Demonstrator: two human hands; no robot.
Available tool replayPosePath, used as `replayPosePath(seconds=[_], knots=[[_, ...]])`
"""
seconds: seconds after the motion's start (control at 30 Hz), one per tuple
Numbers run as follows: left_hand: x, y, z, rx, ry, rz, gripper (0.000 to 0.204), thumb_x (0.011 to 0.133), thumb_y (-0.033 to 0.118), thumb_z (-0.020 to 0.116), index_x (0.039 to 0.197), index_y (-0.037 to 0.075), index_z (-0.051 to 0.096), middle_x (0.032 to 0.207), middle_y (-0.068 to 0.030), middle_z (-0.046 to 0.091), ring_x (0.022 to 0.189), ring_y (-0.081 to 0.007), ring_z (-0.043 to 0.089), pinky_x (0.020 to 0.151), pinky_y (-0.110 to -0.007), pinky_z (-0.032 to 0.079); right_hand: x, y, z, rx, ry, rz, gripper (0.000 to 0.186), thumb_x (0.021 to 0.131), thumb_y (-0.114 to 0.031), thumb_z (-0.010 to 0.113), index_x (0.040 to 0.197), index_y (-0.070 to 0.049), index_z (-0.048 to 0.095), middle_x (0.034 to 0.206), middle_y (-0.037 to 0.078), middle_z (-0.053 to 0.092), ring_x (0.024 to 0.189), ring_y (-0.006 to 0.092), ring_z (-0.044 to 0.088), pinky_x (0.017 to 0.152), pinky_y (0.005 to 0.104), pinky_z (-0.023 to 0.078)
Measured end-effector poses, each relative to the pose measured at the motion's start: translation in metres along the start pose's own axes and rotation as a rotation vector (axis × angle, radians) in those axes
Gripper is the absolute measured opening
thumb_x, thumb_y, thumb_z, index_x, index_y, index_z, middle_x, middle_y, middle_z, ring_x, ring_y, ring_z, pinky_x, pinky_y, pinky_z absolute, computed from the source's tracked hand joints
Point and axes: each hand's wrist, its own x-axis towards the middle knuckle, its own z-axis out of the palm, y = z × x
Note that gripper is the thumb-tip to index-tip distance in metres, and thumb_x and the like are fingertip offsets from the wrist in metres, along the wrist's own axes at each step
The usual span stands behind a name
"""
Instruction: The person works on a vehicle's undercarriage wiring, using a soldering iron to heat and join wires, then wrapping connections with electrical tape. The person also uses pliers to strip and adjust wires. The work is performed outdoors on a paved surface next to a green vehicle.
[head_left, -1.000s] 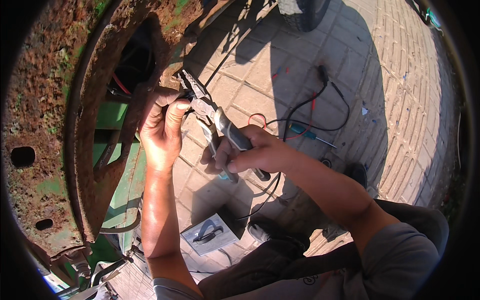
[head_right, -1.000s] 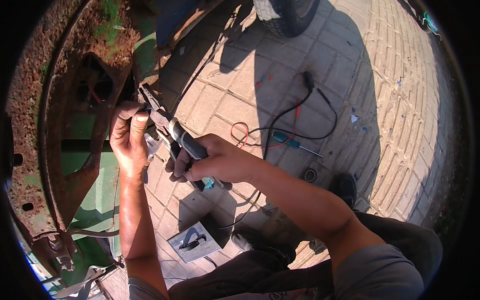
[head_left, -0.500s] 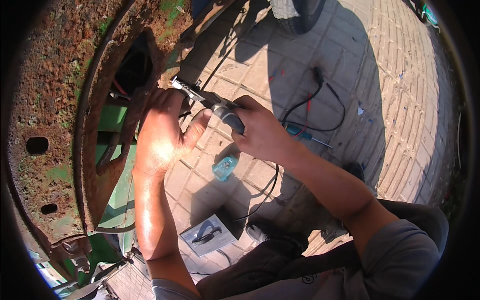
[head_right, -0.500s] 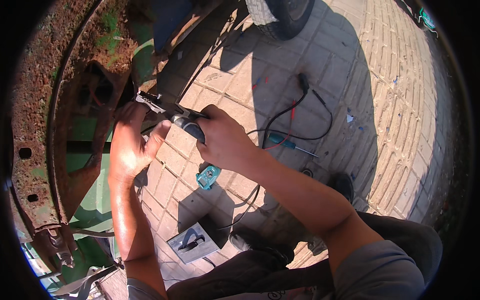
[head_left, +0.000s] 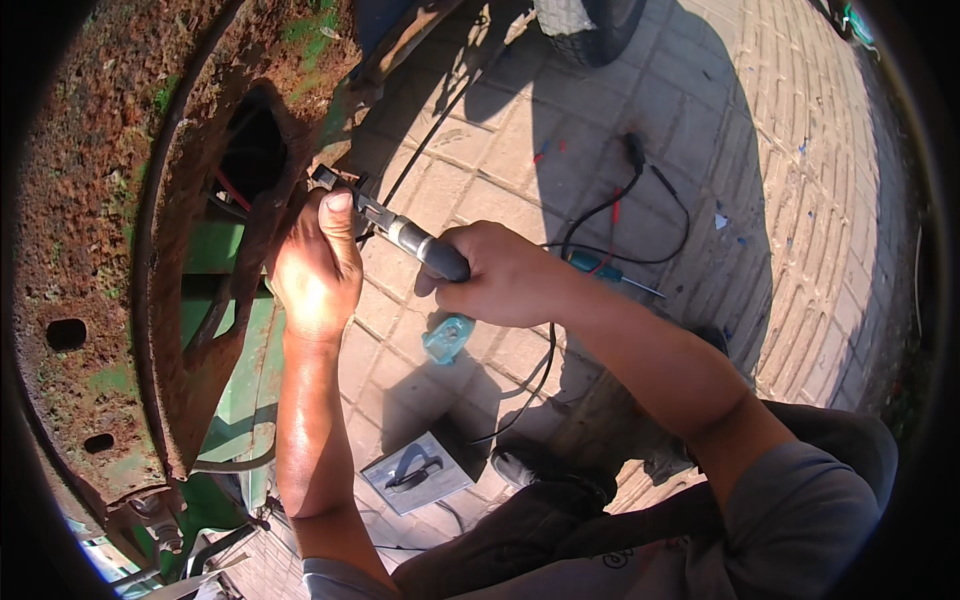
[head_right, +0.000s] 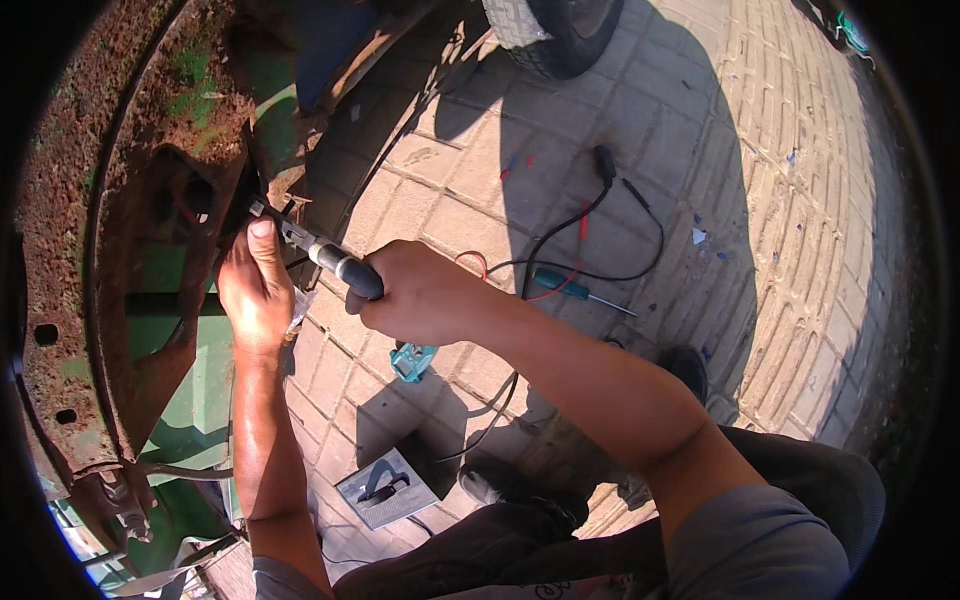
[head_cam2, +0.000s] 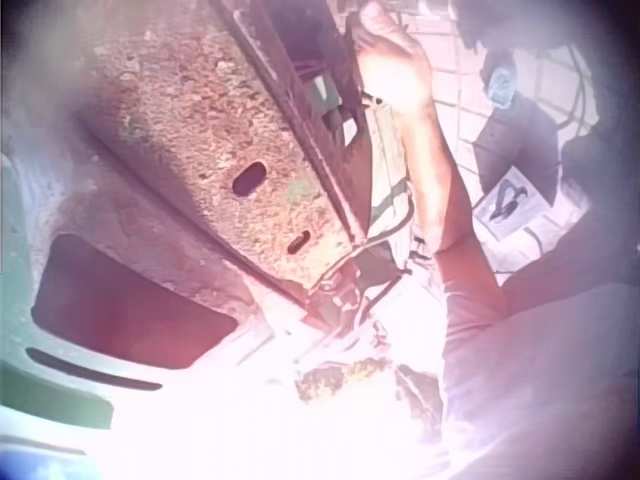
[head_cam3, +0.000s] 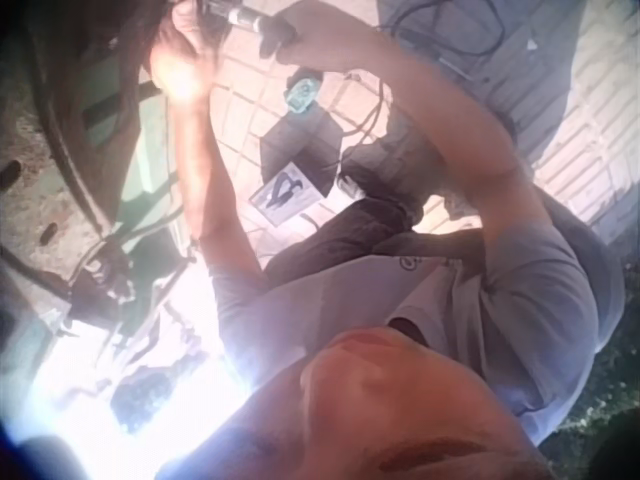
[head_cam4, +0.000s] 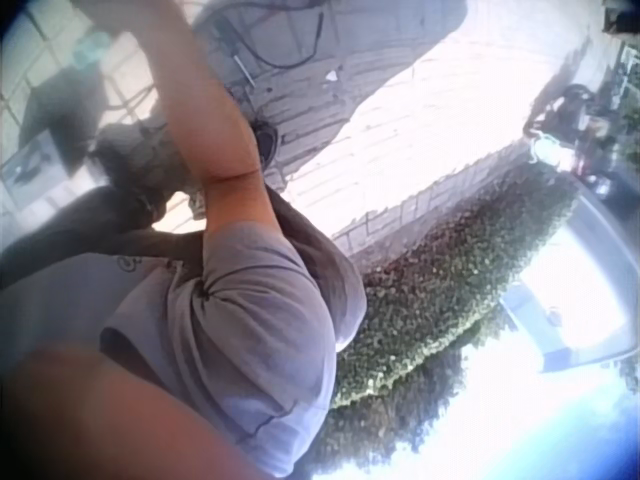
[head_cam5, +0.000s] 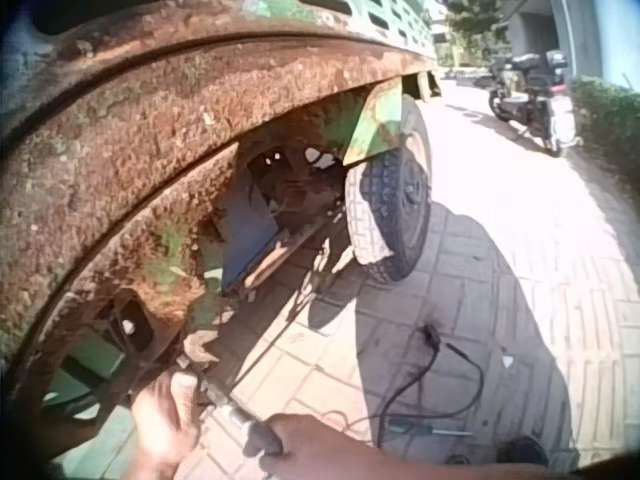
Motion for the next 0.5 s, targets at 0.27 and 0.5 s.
replayPosePath(seconds=[0.27, 0.5], knots=[[-0.001, -0.014, 0.005, -0.165, 0.089, -0.102, 0.043, 0.101, 0.031, 0.041, 0.069, 0.002, 0.043, 0.062, 0.0058, 0.036, 0.061, -0.0074, 0.031, 0.052, -0.024, 0.026, 0.006, -0.002, -0.022, 0.434, -0.35, 0.033, 0.022, 0.073, -0.013, 0.066, 0.092, -0.003, 0.069, 0.079, 0.005, 0.064, 0.073, 0.0115, 0.06, 0.062, 0.0255, 0.046], [0.004, 0.004, -0.011, -0.159, -0.222, -0.202, 0.042, 0.093, 0.037, 0.055, 0.092, -0.005, 0.06, 0.08, -0.0205, 0.061, 0.075, -0.0305, 0.061, 0.07, -0.037, 0.048, 0.01, -0.006, -0.021, 0.061, -0.162, -0.001, 0.024, 0.074, -0.007, 0.063, 0.094, 0.005, 0.063, 0.085, 0.013, 0.065, 0.072, 0.0235, 0.063, 0.067, 0.0313, 0.05]])
